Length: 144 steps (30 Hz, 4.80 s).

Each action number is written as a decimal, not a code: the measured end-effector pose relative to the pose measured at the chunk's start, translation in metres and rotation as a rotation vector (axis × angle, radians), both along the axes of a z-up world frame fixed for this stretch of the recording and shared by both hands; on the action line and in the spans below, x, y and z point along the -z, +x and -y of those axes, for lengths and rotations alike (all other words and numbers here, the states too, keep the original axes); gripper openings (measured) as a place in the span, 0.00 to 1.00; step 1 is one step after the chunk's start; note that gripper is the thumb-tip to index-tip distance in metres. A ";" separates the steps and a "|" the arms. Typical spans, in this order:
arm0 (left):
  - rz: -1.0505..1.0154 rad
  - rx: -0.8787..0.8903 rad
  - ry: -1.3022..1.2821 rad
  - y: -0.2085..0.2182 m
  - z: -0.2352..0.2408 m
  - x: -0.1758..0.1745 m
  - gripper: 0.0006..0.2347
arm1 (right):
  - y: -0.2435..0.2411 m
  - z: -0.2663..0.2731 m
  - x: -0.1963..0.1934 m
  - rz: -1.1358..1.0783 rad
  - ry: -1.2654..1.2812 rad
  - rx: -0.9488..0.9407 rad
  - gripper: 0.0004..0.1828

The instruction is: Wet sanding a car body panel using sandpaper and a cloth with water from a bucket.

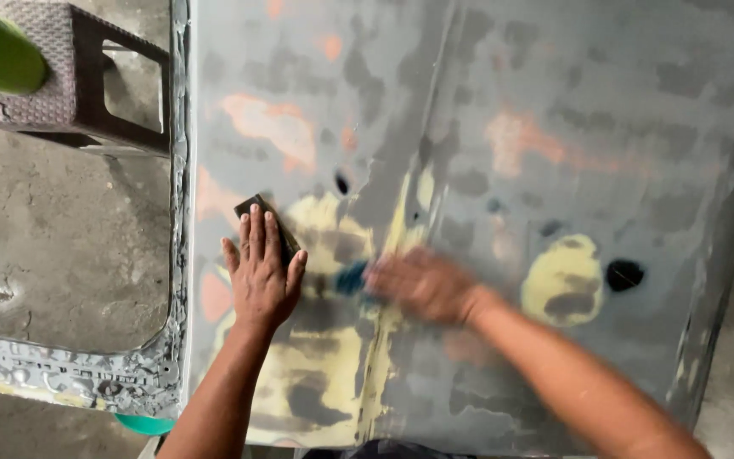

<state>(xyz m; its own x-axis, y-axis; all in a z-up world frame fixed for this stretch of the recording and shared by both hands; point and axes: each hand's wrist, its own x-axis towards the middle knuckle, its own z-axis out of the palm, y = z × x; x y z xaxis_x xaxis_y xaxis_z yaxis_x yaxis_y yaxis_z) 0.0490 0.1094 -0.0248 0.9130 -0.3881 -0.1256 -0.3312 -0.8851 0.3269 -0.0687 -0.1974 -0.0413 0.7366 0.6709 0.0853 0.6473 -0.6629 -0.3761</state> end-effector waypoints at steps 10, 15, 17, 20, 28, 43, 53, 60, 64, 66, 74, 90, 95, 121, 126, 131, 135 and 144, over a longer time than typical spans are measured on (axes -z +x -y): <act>0.016 -0.010 0.027 0.045 0.050 -0.002 0.40 | -0.008 0.051 0.016 0.098 -0.056 1.112 0.31; 0.077 0.142 -0.023 0.047 0.116 0.002 0.43 | -0.120 0.017 -0.009 -0.011 -0.095 0.276 0.29; -0.070 0.357 0.201 0.018 0.154 -0.063 0.41 | -0.114 0.068 -0.004 -0.070 -0.124 0.543 0.30; -0.151 0.778 0.342 -0.069 0.173 -0.050 0.38 | -0.090 0.111 -0.001 -0.060 -0.119 1.053 0.31; 0.000 0.854 0.260 -0.021 0.170 -0.012 0.34 | -0.064 0.114 0.003 0.105 -0.144 1.468 0.31; 0.075 0.599 0.281 0.035 0.222 -0.013 0.34 | -0.067 0.112 0.000 0.088 -0.139 1.493 0.31; -0.036 0.995 0.056 -0.030 0.235 -0.001 0.40 | -0.064 0.116 0.002 0.122 -0.094 1.452 0.29; 0.048 0.530 0.186 -0.002 0.291 -0.047 0.42 | -0.066 0.115 0.001 0.079 -0.076 1.476 0.29; -0.141 0.984 -0.313 -0.096 0.269 0.009 0.45 | -0.071 0.120 0.003 0.049 -0.042 1.471 0.29; 0.008 1.036 -0.110 -0.070 0.263 0.002 0.39 | -0.071 0.122 0.007 0.060 -0.014 1.464 0.28; -0.072 0.479 0.192 -0.085 0.229 -0.055 0.39 | -0.071 0.121 0.008 0.109 -0.041 1.424 0.30; -0.083 0.206 0.036 -0.304 0.065 -0.023 0.29 | 0.007 0.035 0.007 -0.120 -0.056 0.659 0.36; 0.105 0.114 0.088 -0.314 0.033 -0.019 0.25 | -0.063 -0.072 0.001 -0.049 0.078 0.417 0.32; 0.163 -1.452 -1.095 -0.473 -0.322 -0.009 0.17 | -0.198 -0.525 -0.021 -1.271 0.779 0.297 0.14; 0.267 -1.660 -1.194 -0.486 -0.371 -0.016 0.18 | -0.197 -0.611 -0.032 -1.248 0.689 0.138 0.11; 0.286 -1.800 -1.261 -0.476 -0.421 -0.021 0.19 | -0.177 -0.676 -0.023 -1.098 0.637 0.046 0.12; 0.220 -1.935 -1.119 -0.449 -0.460 -0.008 0.18 | -0.148 -0.720 0.011 -1.192 0.678 -0.083 0.11; 0.293 -1.990 -1.193 -0.396 -0.530 0.074 0.18 | -0.113 -0.796 0.055 -1.318 0.460 0.033 0.11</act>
<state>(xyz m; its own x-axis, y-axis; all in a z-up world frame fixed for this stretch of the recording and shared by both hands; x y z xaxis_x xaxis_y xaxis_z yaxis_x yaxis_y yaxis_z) -0.3466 0.6391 -0.0990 0.0674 0.8935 -0.4440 0.2600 0.4139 0.8724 -0.1814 0.5987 -0.0967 0.4609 0.7531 -0.4695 -0.3626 -0.3230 -0.8742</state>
